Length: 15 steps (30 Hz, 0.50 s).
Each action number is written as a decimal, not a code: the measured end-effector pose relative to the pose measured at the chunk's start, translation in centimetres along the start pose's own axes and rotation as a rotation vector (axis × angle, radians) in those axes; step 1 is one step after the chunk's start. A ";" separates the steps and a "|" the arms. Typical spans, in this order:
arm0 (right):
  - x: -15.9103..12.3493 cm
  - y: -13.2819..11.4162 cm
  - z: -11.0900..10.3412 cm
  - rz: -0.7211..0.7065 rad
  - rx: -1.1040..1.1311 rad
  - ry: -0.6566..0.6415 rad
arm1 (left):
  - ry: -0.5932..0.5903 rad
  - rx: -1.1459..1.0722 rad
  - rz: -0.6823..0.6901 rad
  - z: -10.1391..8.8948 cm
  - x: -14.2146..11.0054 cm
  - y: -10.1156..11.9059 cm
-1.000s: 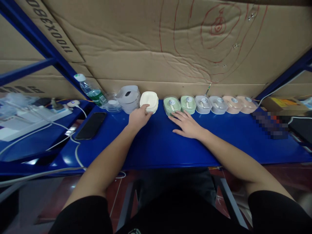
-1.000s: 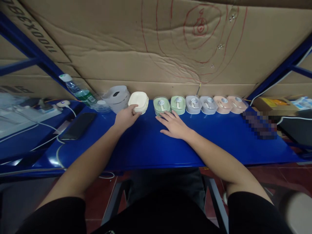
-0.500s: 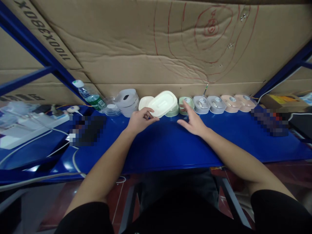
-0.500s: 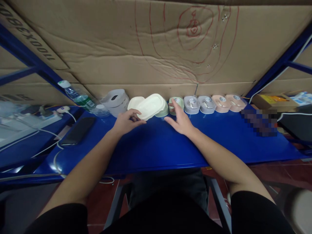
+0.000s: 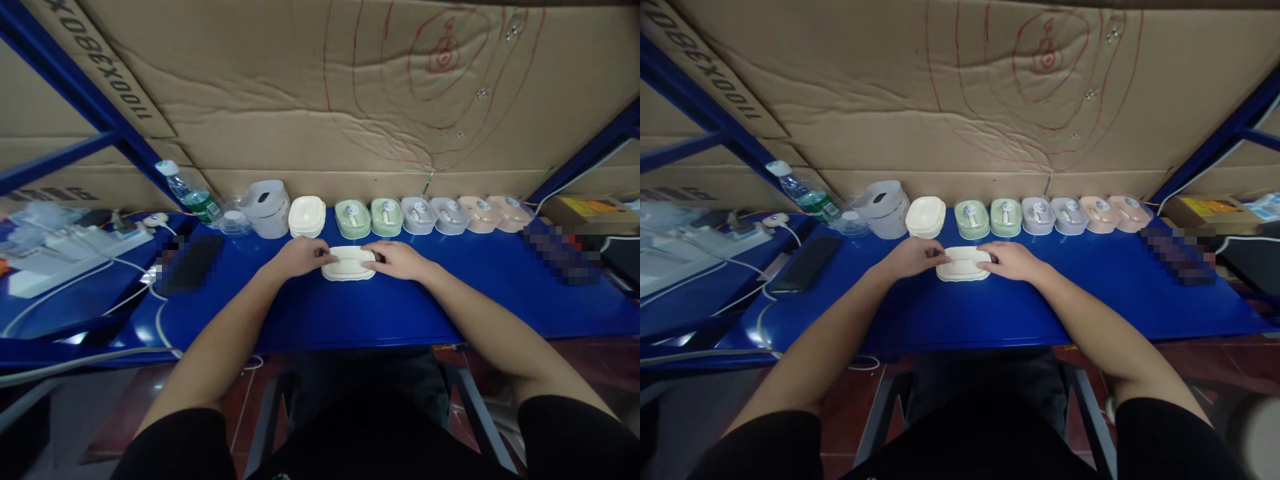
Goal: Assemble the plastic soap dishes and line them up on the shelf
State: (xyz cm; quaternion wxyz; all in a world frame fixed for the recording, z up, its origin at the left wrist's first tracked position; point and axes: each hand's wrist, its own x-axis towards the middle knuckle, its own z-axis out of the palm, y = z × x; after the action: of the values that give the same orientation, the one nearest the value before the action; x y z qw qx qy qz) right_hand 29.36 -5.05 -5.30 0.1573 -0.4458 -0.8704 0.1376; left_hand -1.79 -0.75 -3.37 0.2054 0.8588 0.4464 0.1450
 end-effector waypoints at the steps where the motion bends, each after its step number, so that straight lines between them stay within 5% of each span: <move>1: 0.0 0.0 0.0 -0.002 0.008 -0.004 | 0.106 0.006 -0.037 -0.3 0.0 -0.3; 5: -0.2 0.3 -0.1 -0.005 0.031 -0.014 | 0.620 0.062 -0.249 -2.2 -0.2 -2.2; 7: -0.2 0.4 0.0 -0.009 0.029 -0.008 | 0.750 0.087 -0.348 -3.4 -0.3 -3.4; 15: -0.2 0.6 0.2 -0.014 0.023 -0.007 | 0.719 0.139 -0.547 -4.8 -0.2 -6.5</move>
State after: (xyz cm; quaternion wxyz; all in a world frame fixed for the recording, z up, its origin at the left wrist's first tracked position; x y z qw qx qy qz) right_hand 29.84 -4.89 -5.73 0.1603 -0.4372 -0.8725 0.1482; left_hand -8.58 3.47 -2.30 0.0102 0.6163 0.7083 0.3440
